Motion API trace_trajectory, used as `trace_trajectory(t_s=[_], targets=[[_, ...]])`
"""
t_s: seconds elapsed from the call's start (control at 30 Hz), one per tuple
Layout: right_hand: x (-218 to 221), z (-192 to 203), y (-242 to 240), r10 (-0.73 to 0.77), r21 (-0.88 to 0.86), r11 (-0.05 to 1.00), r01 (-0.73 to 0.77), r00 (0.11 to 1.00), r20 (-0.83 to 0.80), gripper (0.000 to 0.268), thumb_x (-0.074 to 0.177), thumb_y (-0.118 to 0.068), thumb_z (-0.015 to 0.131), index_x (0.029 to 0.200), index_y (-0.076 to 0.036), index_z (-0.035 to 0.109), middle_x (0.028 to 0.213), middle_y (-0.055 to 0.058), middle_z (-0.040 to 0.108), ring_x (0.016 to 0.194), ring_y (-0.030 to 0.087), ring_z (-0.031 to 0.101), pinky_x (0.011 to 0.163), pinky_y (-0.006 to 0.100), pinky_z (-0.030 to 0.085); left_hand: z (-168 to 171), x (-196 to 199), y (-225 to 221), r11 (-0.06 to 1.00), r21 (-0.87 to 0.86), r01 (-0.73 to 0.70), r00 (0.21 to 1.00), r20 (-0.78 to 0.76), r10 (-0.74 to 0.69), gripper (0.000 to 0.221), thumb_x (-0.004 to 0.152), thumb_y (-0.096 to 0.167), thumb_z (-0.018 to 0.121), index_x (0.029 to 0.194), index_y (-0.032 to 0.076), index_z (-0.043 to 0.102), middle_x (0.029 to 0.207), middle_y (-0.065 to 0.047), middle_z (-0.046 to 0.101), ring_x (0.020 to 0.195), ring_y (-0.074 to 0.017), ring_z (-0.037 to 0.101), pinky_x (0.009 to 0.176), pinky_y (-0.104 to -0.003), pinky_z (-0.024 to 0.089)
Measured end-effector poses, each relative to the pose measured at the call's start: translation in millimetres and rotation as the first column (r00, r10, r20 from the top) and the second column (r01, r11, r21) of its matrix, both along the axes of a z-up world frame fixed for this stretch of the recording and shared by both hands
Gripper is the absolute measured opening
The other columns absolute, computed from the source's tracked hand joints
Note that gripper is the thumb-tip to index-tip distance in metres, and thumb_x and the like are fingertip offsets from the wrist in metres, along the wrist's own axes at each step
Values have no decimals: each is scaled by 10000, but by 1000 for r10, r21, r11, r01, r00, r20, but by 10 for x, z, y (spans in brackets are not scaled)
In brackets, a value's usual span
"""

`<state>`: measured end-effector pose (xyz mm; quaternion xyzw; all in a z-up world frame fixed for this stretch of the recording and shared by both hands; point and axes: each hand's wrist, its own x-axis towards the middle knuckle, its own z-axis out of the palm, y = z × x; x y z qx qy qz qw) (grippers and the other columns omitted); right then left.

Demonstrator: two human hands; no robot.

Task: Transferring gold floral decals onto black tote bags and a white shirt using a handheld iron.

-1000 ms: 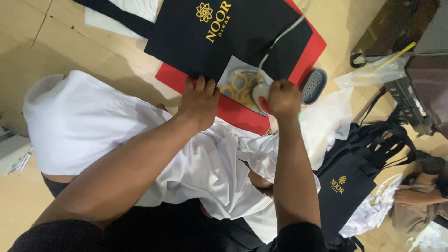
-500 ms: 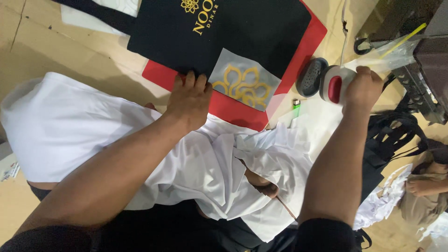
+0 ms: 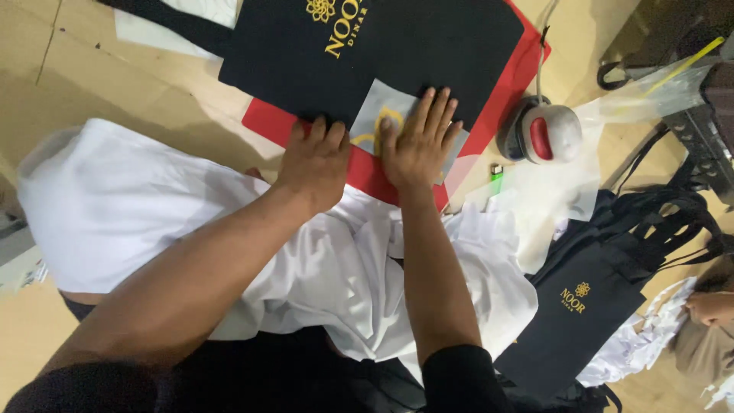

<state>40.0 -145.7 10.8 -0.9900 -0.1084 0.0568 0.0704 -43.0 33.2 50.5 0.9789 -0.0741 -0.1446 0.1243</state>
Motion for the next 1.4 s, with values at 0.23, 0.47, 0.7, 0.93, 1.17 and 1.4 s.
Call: trace_trajectory(t_s=[0.23,0.47,0.7,0.93,1.17,1.4], targets=[[-59,241,42,2,0,1000,-2,993,119,779,1041,-480,488,1634,-21,276,1729,221,202,1618,418,75,1277,613,-8,-18,92,13,1000,-15,0,1000,-24,0,495,813,168,543,1257,-31,632,1295,-146,565,1249,-348,491,1006,-526,378],[-210,246,368,308,179,935,-305,951,11,866,954,-474,538,1619,0,253,1702,234,162,1593,430,90,1273,616,15,57,147,192,976,-192,-100,995,-44,93,277,918,184,531,1065,14,694,1212,-170,599,1176,-325,562,974,-485,449],[-178,-147,-222,-155,36,987,154,987,29,873,1054,-564,411,1627,52,178,1693,303,115,1593,463,64,1265,618,36,123,162,140,999,-36,-17,997,-74,14,422,825,135,555,1191,-42,668,1334,-162,566,1193,-283,553,975,-469,439],[-416,-7,-406,-294,45,955,294,956,-11,845,1046,-562,369,1624,29,192,1695,301,133,1588,431,64,1243,637,6,95,-2,81,992,-116,-52,991,-127,37,343,886,131,528,1152,-5,696,1397,-170,555,1242,-289,550,995,-473,448],[-559,10,295,-11,318,946,-57,978,206,683,1085,-423,405,1649,-53,300,1749,234,233,1674,416,153,1353,579,68,43,170,223,962,-229,-151,975,-197,106,340,858,150,567,1124,-29,682,1310,-188,583,1198,-334,604,989,-464,487],[-622,64,457,193,250,929,-273,933,304,709,1052,-382,478,1627,-19,278,1698,263,213,1613,442,172,1293,674,53,27,260,272,961,-229,-155,973,-201,109,379,857,180,671,1163,-44,656,1296,-203,600,1091,-337,675,890,-450,563]])
